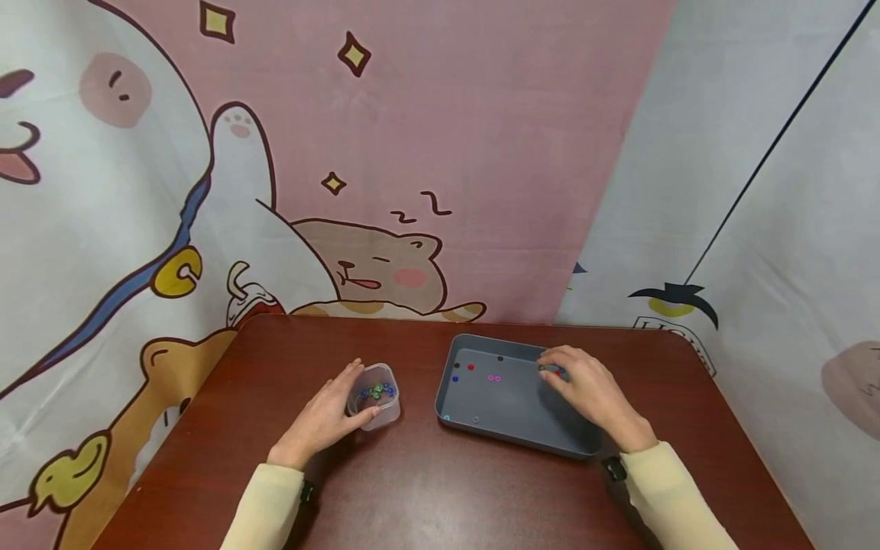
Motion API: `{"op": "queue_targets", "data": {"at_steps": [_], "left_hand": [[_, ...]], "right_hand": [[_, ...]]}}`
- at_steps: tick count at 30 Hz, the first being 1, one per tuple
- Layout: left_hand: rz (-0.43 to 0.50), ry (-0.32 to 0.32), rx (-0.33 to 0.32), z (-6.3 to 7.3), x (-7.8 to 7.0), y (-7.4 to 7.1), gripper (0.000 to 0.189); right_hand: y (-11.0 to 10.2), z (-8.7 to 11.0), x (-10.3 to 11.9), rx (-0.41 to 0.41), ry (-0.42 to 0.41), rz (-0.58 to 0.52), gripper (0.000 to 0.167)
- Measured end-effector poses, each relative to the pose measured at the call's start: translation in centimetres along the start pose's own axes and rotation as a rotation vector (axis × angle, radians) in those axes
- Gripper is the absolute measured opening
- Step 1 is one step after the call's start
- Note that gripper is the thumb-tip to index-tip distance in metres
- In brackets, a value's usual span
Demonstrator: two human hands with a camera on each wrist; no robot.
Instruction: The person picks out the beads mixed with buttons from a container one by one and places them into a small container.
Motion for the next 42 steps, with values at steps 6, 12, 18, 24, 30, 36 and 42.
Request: {"op": "queue_targets", "data": {"at_steps": [6, 12, 18, 24, 30, 36, 42], "left_hand": [[0.0, 0.001, -0.003, 0.0, 0.0, 0.0, 0.093], [-0.006, 0.004, -0.008, 0.0, 0.0, 0.1, 0.093], [-0.006, -0.002, -0.003, 0.0, 0.1, 0.1, 0.093], [-0.005, -0.008, -0.001, 0.0, 0.0, 0.0, 0.094], [-0.006, -0.009, -0.002, 0.0, -0.2, 0.0, 0.093], [-0.011, -0.009, -0.002, 0.0, -0.1, 0.0, 0.093], [-0.012, -0.005, -0.001, 0.0, 0.0, 0.0, 0.094]], "right_hand": [[-0.3, 0.0, 1.6, -0.038, -0.019, -0.029, 0.02], [0.0, -0.1, 2.8, -0.035, -0.003, -0.043, 0.022], [0.3, -0.4, 4.2, -0.064, -0.019, -0.083, 0.023], [1.3, -0.6, 6.0, -0.091, -0.036, -0.13, 0.023], [2.7, -1.3, 8.2, -0.072, -0.033, -0.203, 0.022], [3.6, -2.1, 10.1, -0.065, -0.04, -0.263, 0.023], [4.6, -2.9, 11.5, -0.057, -0.047, -0.286, 0.022]]}}
Point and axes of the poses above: each hand's wrist, its own z-axis away from the middle knuckle, its own y-axis out of the palm, x = y × z, the point moved 6 cm from there along -z, towards the middle knuckle, and after that the axes turned 8 degrees about -x, right-handed, at the moved point
